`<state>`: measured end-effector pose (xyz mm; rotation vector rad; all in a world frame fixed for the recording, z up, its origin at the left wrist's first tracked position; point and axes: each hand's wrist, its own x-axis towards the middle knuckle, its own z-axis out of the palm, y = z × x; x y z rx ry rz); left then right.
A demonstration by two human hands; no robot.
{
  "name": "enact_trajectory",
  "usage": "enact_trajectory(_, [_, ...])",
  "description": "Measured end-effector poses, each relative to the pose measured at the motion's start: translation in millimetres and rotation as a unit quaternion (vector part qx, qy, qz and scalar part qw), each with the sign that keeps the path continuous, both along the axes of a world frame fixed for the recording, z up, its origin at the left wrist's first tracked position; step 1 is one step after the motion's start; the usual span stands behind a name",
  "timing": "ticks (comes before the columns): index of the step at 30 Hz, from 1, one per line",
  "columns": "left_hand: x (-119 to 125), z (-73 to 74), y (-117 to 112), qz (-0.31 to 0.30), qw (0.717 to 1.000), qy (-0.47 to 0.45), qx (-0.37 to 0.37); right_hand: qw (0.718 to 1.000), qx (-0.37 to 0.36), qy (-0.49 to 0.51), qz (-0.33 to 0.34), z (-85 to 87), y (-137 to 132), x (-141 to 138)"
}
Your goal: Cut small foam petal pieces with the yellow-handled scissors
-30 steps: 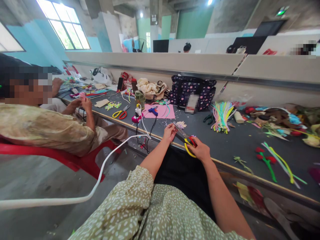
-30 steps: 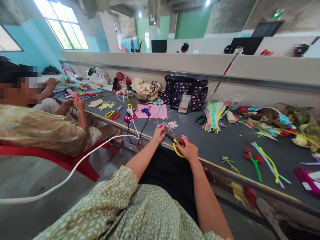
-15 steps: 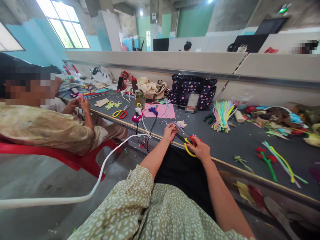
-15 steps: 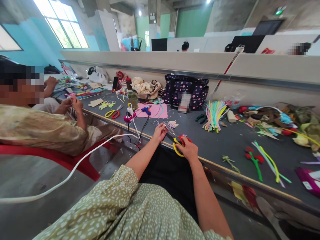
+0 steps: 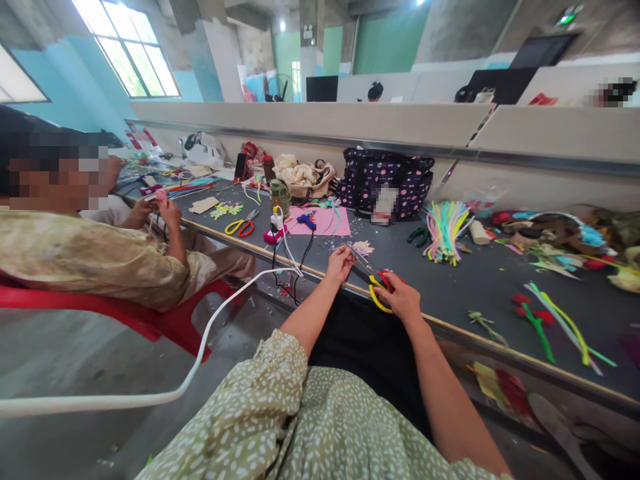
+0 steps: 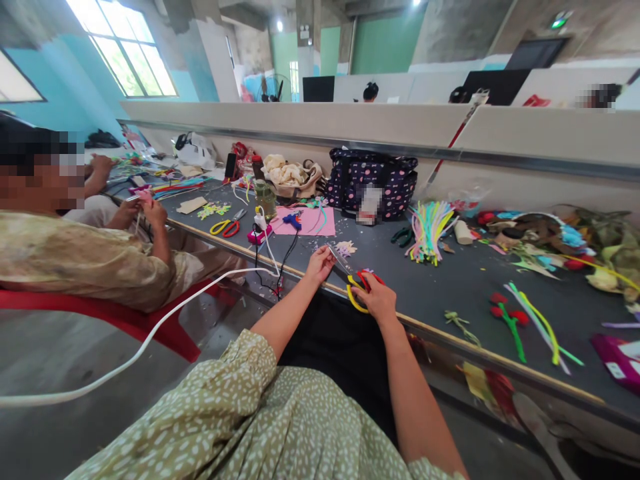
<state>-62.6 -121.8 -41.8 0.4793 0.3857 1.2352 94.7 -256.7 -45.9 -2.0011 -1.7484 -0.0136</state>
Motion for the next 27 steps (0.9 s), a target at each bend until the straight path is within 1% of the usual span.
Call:
enact_trajectory(4, [-0.1,2.1,-1.3,0.005,1.000,0.019,-0.003,1.000,0.013,0.016,0.004,-1.0,0.9,1.1])
enact_trajectory(8, [-0.2,3.0,-2.0,0.003,1.000,-0.006,0.000,0.998,0.025,0.054,0.009,-1.9,1.2,3.4])
enact_trajectory(11, [-0.2,3.0,-1.7,0.004,1.000,-0.019,-0.004,0.998,0.026,0.051,-0.010,-0.1,0.6,2.0])
enact_trajectory(14, [-0.2,2.8,-1.2,0.009,1.000,-0.020,-0.012,0.999,0.018,0.008,-0.026,7.1,0.9,-4.3])
enact_trajectory(18, [-0.4,2.9,-1.2,0.014,1.000,-0.023,-0.015,0.999,0.022,-0.027,-0.021,22.0,3.8,-14.2])
enact_trajectory(21, [-1.0,3.5,-2.1,0.012,1.000,-0.023,-0.015,0.998,0.034,-0.053,-0.022,27.7,5.4,-16.9])
enact_trajectory(25, [-2.8,5.6,-4.4,0.014,0.999,-0.032,-0.009,0.997,0.018,-0.058,-0.058,21.9,3.3,-15.1])
enact_trajectory(27, [-3.8,7.3,-6.3,0.017,0.999,-0.034,-0.006,0.997,0.004,-0.054,-0.063,17.4,1.5,-14.5])
